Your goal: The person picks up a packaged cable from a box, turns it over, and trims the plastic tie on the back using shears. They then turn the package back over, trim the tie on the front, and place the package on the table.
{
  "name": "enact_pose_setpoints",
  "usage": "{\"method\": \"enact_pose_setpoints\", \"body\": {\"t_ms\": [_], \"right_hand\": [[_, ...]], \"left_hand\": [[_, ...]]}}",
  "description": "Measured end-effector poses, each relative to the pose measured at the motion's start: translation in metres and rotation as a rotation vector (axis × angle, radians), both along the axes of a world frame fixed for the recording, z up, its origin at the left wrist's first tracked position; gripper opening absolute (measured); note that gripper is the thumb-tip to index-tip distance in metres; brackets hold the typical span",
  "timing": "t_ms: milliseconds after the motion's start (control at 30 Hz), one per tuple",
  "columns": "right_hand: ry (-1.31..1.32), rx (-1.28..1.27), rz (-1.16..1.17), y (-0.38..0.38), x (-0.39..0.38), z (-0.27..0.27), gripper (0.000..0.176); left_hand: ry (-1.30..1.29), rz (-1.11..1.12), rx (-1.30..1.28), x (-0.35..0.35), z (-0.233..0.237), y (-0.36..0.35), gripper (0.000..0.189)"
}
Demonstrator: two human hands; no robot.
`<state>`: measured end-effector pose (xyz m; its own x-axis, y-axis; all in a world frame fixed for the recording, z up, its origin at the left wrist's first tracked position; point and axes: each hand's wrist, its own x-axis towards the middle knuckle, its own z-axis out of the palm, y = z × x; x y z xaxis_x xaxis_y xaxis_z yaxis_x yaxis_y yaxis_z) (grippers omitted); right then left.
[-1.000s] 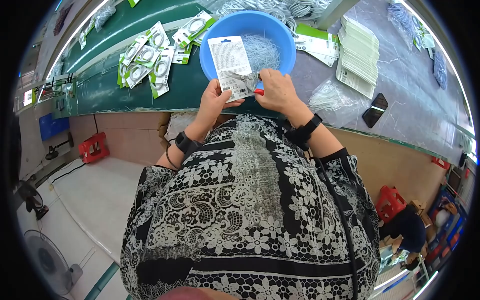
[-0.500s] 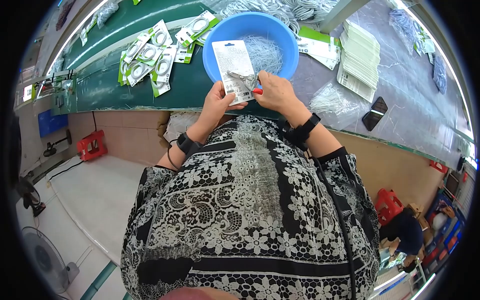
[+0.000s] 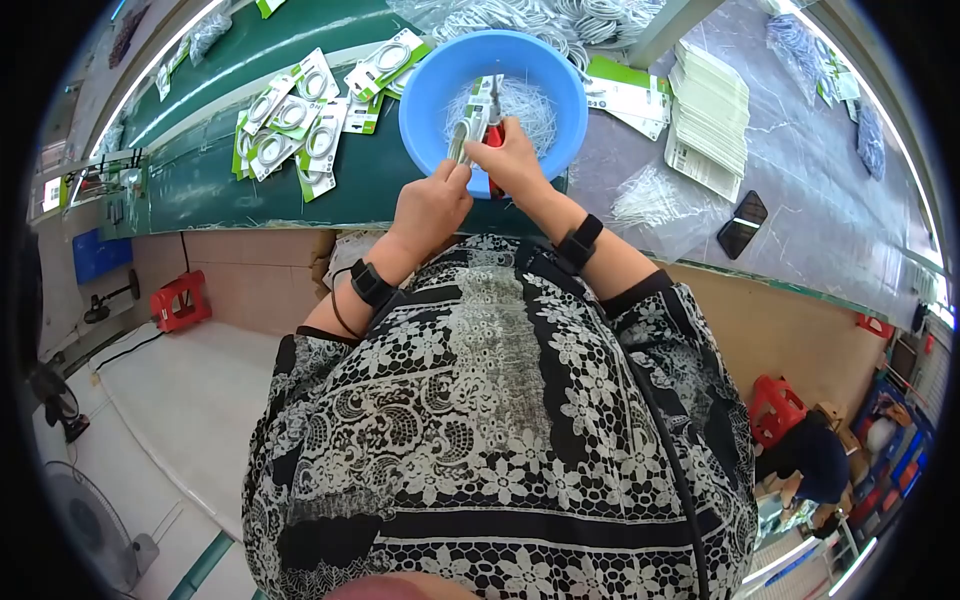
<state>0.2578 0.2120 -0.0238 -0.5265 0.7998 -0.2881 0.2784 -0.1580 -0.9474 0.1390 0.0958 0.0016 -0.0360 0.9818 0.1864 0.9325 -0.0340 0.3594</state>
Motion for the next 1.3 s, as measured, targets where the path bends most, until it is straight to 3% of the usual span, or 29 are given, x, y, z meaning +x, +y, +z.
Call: {"method": "enact_pose_setpoints", "body": {"t_ms": [67,133,233,267,367,500,600,633,733,1067,1300], "right_hand": [[0.303,-0.252,-0.056,0.001,-0.002,-0.01,0.042],[0.386,-0.331,-0.007,0.004,0.005,-0.006,0.043],[0.551,-0.498,0.07,0.012,0.021,0.001,0.045],[0.548,-0.491,0.124,0.013,0.025,0.004,0.045],[0.543,-0.467,0.252,0.016,0.024,0.011,0.046],[0.337,-0.28,0.098,0.006,0.022,0.024,0.046],[-0.269,0.422,0.22,0.009,0.035,0.054,0.049],[-0.269,0.42,0.227,0.003,0.039,0.057,0.049],[-0.386,0.827,0.301,-0.015,0.052,0.065,0.052],[-0.487,1.01,0.271,-0.016,0.05,0.068,0.052],[-0.593,1.014,0.385,-0.008,0.052,0.063,0.043]], "left_hand": [[-0.055,-0.068,-0.03,-0.003,0.019,0.001,0.019],[-0.085,-0.097,-0.043,-0.007,0.031,-0.003,0.02],[-0.456,0.294,0.104,-0.021,0.042,-0.014,0.034],[-0.455,0.294,0.097,-0.025,0.038,-0.015,0.034],[-1.914,0.278,-0.147,-0.039,0.018,-0.006,0.041],[-2.077,0.173,-0.138,-0.03,0.01,-0.005,0.037],[-2.104,0.233,0.028,-0.029,0.013,0.0,0.035],[-2.114,0.264,0.111,-0.029,0.014,0.0,0.034],[-2.056,0.262,0.187,-0.031,0.012,0.001,0.034],[-1.868,0.239,0.275,-0.018,0.018,0.002,0.034],[-1.492,0.266,0.321,-0.006,0.01,-0.002,0.037]]}}
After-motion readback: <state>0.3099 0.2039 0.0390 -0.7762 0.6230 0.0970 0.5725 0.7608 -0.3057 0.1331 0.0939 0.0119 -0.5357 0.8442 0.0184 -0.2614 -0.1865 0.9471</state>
